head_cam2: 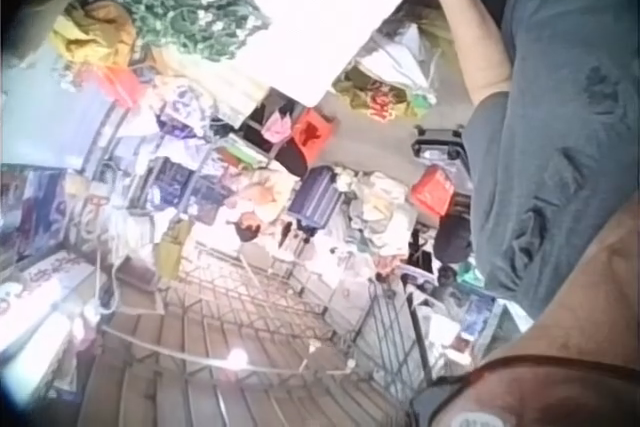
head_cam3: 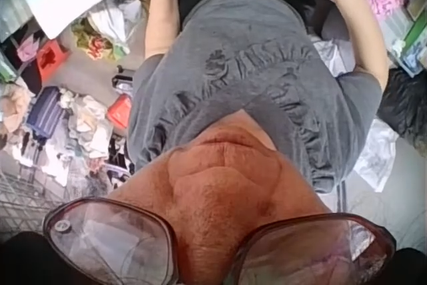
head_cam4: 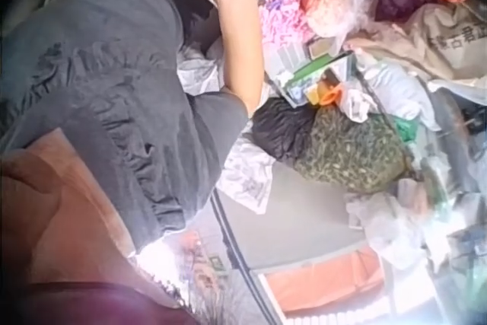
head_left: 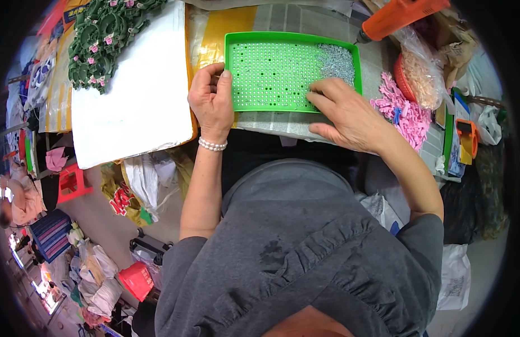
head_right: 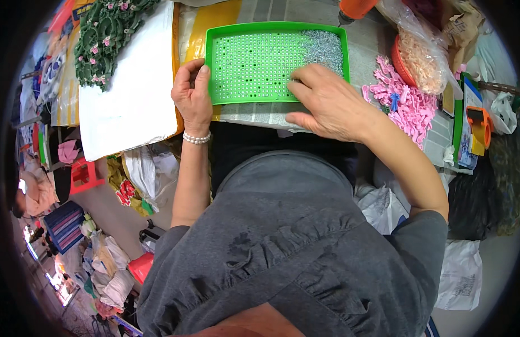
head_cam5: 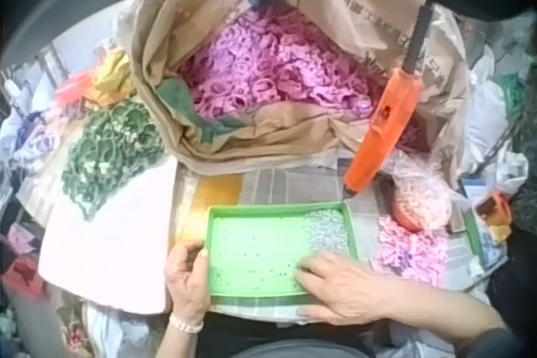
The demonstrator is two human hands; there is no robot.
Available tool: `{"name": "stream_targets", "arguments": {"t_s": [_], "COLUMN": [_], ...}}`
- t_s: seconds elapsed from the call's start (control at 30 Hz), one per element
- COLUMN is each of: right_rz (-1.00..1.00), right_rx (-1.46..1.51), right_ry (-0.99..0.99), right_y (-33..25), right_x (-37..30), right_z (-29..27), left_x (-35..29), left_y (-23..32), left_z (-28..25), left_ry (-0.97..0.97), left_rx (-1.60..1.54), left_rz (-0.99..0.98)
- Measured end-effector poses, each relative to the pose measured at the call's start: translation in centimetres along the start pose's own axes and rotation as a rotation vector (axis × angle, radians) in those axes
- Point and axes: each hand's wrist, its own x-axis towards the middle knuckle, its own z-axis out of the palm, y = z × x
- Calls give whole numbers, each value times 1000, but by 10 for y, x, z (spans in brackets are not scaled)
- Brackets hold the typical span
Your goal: The recorder is assembling small plastic decorations using a hot glue gun and tiny beads.
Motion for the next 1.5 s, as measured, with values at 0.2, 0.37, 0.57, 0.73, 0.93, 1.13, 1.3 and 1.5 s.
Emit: {"name": "stream_targets", "arguments": {"t_s": [0.2, 0.37, 0.57, 0.73, 0.93, 1.13, 1.3, 1.5], "right_rz": [5, 151, 47, 55, -14, -13, -83, -166], "right_rx": [23, -15, 172, 220, 234, 141, 95, -37], "right_ry": [76, -78, -158, -197, -74, -236, -45, -56], "right_y": [6, 19, 22, 11, 9, 14, 9, -3], "right_x": [-13, 1, 36, 63, 65, 56, 82, 97], "right_z": [-19, -14, -4, 6, 20, -1, 4, 37], "left_x": [2, 2, 3, 3, 0, 0, 2, 3], "left_y": [3, 0, -3, 0, -2, -3, 1, -3], "left_z": [-1, 1, 3, 1, 0, -3, 2, 5], "left_ry": [12, 9, 19, 18, -34, -9, 42, 29], "left_rx": [-2, -37, -38, -41, -4, 22, -32, -42], "left_rz": [-38, -20, -11, -30, -49, -33, -23, -23]}}
